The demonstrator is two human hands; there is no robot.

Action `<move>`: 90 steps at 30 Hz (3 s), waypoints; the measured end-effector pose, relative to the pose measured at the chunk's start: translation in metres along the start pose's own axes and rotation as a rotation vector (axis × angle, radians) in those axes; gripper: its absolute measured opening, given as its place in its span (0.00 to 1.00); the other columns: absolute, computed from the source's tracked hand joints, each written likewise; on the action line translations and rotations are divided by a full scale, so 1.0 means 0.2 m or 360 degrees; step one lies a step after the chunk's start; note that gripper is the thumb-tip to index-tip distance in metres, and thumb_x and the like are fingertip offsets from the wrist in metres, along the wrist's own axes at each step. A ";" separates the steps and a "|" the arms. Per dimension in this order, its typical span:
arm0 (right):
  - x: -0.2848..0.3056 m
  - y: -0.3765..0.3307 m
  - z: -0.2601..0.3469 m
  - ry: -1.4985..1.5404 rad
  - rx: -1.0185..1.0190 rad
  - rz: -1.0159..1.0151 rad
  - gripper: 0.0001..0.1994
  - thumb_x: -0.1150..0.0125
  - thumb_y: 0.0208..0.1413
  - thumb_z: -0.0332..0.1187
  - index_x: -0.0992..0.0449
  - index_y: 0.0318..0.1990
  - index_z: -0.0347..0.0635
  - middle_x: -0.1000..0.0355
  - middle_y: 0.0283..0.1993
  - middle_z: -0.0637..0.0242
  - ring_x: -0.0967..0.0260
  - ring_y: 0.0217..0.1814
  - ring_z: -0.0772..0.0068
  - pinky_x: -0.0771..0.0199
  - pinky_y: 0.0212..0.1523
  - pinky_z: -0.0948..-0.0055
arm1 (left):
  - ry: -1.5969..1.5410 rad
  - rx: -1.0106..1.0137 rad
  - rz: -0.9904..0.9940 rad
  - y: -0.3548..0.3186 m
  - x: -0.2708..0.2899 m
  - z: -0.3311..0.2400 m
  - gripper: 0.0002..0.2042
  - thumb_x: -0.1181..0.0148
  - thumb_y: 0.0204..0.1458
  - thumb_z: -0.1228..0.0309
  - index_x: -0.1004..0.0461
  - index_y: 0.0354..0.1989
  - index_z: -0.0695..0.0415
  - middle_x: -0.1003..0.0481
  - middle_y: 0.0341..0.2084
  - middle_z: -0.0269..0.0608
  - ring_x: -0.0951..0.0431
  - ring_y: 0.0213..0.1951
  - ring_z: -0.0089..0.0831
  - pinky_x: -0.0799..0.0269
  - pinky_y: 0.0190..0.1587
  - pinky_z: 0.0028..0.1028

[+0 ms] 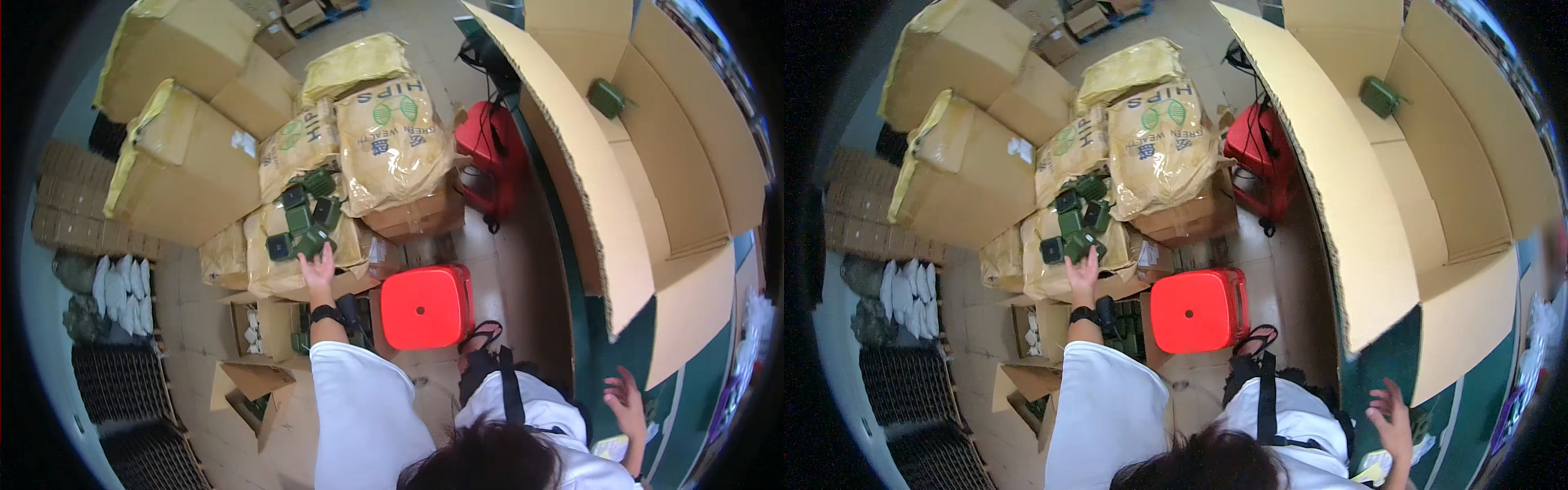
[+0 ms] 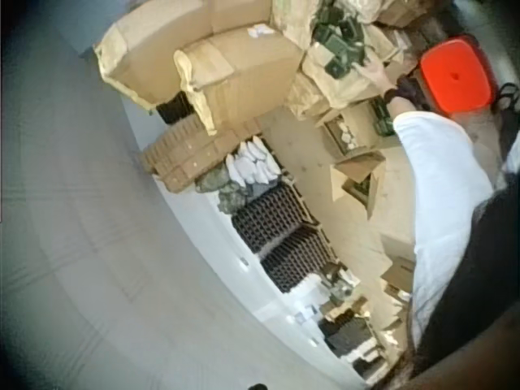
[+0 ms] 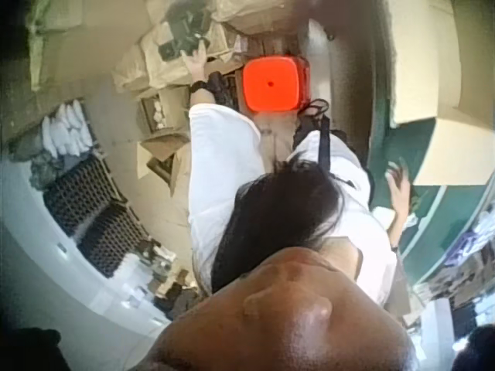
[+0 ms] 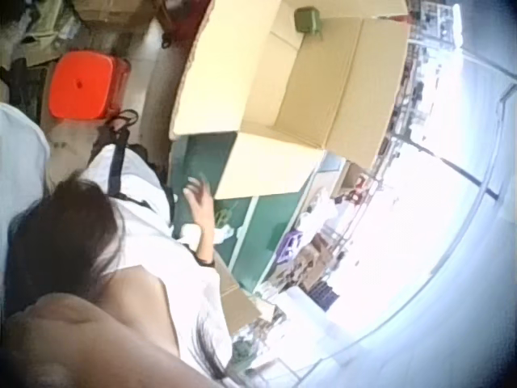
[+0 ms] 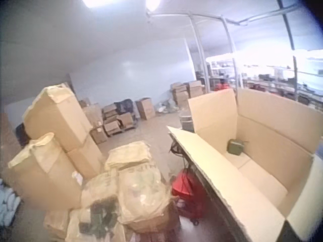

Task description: The recorder is inspecting and packing small green electronic devices into cardboard boxes in a warehouse setting.

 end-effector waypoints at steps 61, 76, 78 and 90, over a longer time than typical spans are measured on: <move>0.60 -1.03 -0.63 0.1595 0.1127 -0.1731 0.33 0.49 0.50 0.25 0.59 0.61 0.33 0.59 0.65 0.57 0.58 0.65 0.67 0.59 0.62 0.72 | 0.2197 0.2493 0.2176 -3.48 0.22 2.81 0.33 0.41 0.38 0.80 0.51 0.53 0.55 0.41 0.47 0.42 0.41 0.52 0.31 0.45 0.54 0.31; 0.57 -1.14 -0.40 0.0408 0.1259 -0.2242 0.27 0.42 0.37 0.18 0.37 0.51 0.38 0.39 0.51 0.52 0.38 0.52 0.54 0.41 0.54 0.58 | 0.2002 0.2552 0.2751 -3.52 0.04 2.84 0.30 0.45 0.37 0.69 0.45 0.52 0.63 0.38 0.45 0.45 0.36 0.48 0.31 0.42 0.51 0.27; 0.56 -1.15 -0.38 0.0448 0.1322 -0.2288 0.27 0.43 0.38 0.18 0.37 0.51 0.38 0.39 0.50 0.53 0.39 0.52 0.53 0.40 0.53 0.59 | 0.1949 0.2550 0.2762 -3.53 0.01 2.82 0.30 0.46 0.36 0.70 0.45 0.52 0.63 0.37 0.44 0.45 0.35 0.47 0.31 0.42 0.51 0.27; 0.49 -1.17 -0.25 0.0140 0.1279 -0.2461 0.25 0.39 0.39 0.21 0.37 0.49 0.40 0.39 0.50 0.55 0.38 0.50 0.50 0.37 0.50 0.55 | 0.1696 0.2701 0.2858 -3.54 -0.08 2.78 0.33 0.50 0.30 0.67 0.46 0.52 0.67 0.40 0.46 0.48 0.38 0.50 0.33 0.45 0.53 0.28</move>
Point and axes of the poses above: each hand's wrist, its own y-axis towards the middle knuckle, its own x-axis out of the back of the hand, z = x × y, the point moved 6 cm from there along y, towards the middle knuckle
